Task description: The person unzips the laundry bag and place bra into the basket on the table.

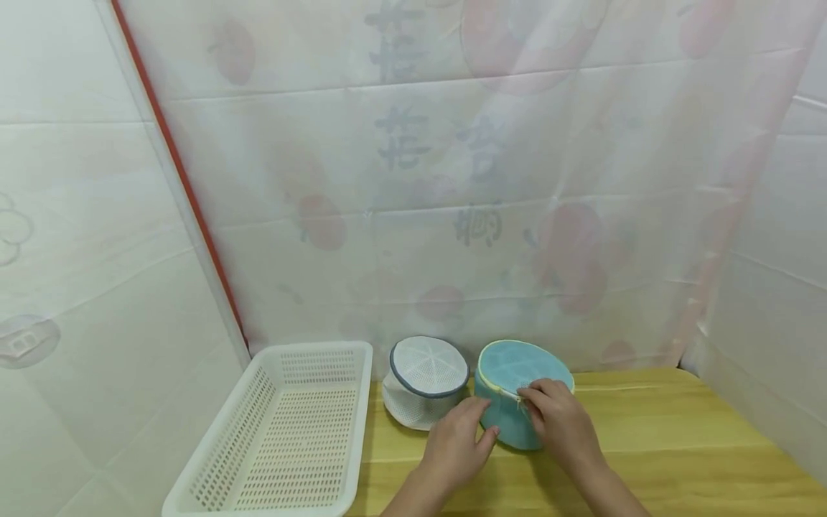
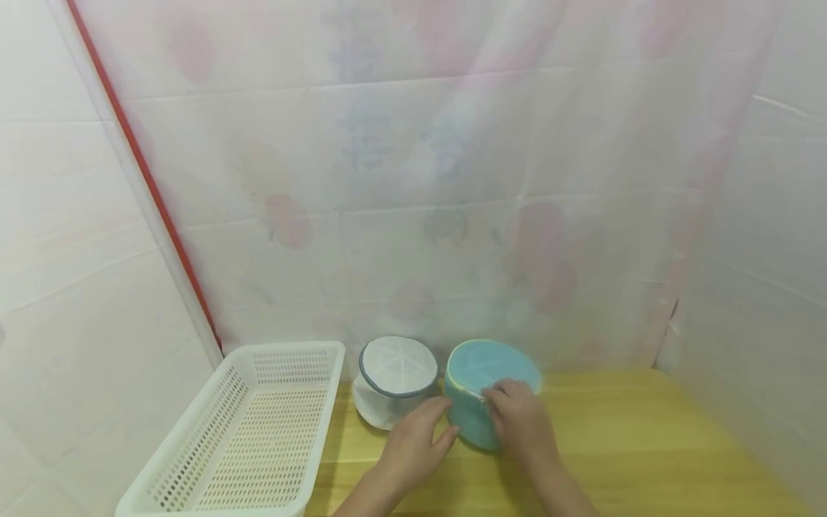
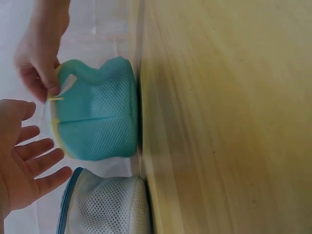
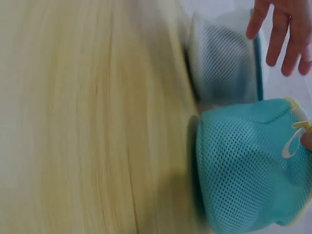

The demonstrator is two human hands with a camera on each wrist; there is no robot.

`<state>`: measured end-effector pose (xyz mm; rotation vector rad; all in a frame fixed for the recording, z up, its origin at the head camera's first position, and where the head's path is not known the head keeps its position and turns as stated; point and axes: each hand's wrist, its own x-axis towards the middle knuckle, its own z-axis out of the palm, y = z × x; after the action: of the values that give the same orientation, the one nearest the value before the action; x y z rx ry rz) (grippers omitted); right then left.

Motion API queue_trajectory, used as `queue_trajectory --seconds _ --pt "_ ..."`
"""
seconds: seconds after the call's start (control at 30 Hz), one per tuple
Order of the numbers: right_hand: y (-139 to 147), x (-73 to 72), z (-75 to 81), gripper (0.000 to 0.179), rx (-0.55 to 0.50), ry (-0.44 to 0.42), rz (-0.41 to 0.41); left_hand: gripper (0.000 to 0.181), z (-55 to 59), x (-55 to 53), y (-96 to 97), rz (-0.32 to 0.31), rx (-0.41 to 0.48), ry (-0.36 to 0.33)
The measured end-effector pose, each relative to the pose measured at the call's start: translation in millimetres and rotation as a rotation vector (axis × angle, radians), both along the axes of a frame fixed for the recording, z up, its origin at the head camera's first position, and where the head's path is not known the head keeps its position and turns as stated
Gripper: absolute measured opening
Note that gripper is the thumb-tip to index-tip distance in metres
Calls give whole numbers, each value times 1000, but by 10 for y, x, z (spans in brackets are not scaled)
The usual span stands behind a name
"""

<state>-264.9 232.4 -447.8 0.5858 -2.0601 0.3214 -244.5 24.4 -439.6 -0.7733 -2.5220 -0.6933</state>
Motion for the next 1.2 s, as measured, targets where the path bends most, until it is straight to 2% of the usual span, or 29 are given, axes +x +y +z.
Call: queue_trajectory --seconds 0.17,0.27,0.37,0.43,0.6,0.83,1.03,1.1,1.2 --pt "-91 115 63 25 -10 -16 37 43 -46 -4 -28 -1 -2 246" --pt "-134 186 64 8 -19 -18 75 43 -53 -16 -30 -15 -2 388" --pt "-183 266 56 39 -38 -16 107 44 -47 -21 -11 -32 -22 485" --pt "-211 320 45 56 -59 -11 124 44 -45 -18 9 -44 -42 523" --pt "-250 427 14 54 -98 28 150 38 -52 8 53 -70 -46 568" --pt "-271 497 -49 53 -126 -8 146 23 -22 37 83 -118 46 562" --pt "-278 561 -85 51 -168 1 146 20 -33 71 110 -141 66 604" --pt "-294 582 -86 49 -186 18 153 19 -45 90 113 -137 78 587" --pt "-336 613 -76 44 -205 89 173 17 -55 129 117 -117 86 538"
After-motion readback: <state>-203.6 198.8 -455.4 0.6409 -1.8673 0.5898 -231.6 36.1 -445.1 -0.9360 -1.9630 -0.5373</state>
